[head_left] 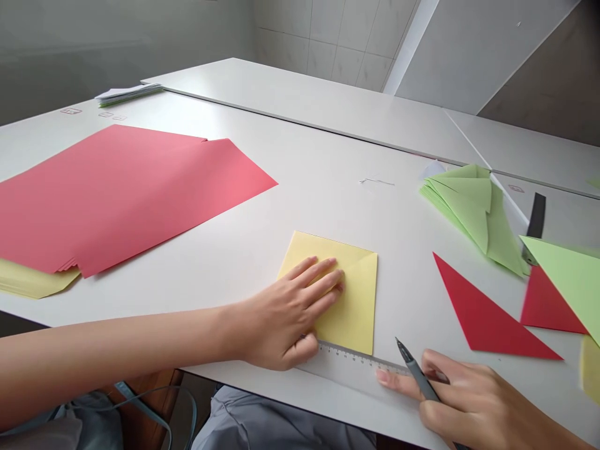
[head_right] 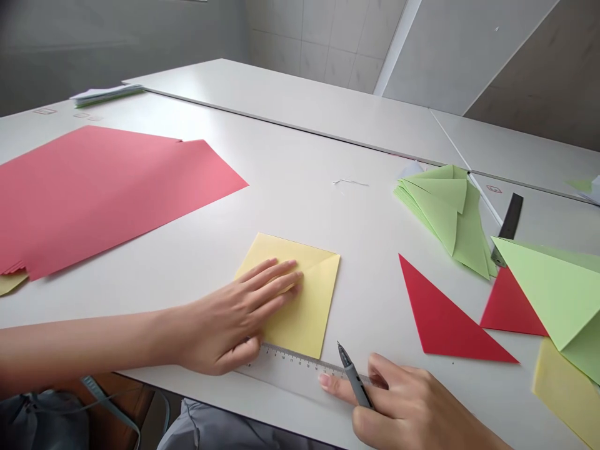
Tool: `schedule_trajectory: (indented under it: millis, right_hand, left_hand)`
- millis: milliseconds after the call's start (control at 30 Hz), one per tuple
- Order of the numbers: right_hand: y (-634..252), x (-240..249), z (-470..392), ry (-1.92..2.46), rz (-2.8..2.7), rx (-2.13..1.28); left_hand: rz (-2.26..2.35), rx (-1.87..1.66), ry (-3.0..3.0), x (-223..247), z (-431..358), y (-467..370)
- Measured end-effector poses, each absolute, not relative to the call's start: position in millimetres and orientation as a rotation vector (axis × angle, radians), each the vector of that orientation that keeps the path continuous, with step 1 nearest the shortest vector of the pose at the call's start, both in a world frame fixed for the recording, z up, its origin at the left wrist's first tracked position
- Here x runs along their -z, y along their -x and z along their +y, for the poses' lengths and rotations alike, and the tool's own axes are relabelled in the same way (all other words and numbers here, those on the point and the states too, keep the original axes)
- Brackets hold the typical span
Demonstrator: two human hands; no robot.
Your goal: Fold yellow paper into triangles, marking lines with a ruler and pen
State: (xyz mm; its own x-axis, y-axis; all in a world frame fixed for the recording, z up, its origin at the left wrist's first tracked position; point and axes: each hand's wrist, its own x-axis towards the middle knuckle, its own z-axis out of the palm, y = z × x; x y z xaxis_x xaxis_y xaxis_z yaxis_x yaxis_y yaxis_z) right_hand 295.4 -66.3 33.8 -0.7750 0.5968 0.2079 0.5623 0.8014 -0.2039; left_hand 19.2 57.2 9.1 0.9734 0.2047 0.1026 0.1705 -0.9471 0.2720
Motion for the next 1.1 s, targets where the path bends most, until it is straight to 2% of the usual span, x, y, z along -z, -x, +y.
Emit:
schedule_trajectory:
  millis: [500, 833, 1100]
  right_hand:
    - [-301.8, -20.1, -86.6, 1.056, -2.630, -0.199]
    - [-301.5, -7.7, -90.5, 0.942, -2.502, -0.563]
    - [-295.8, -8.0, -89.0, 0.956, -2.436, -0.453]
  left_hand:
    - [0.196, -0.398, -2.898, 3.4, 65.2, -17.0]
    - [0.270, -0.335, -2.945, 3.4, 65.2, -26.3]
    - [0.315, -0.362, -2.860, 4.1, 63.4, -30.0]
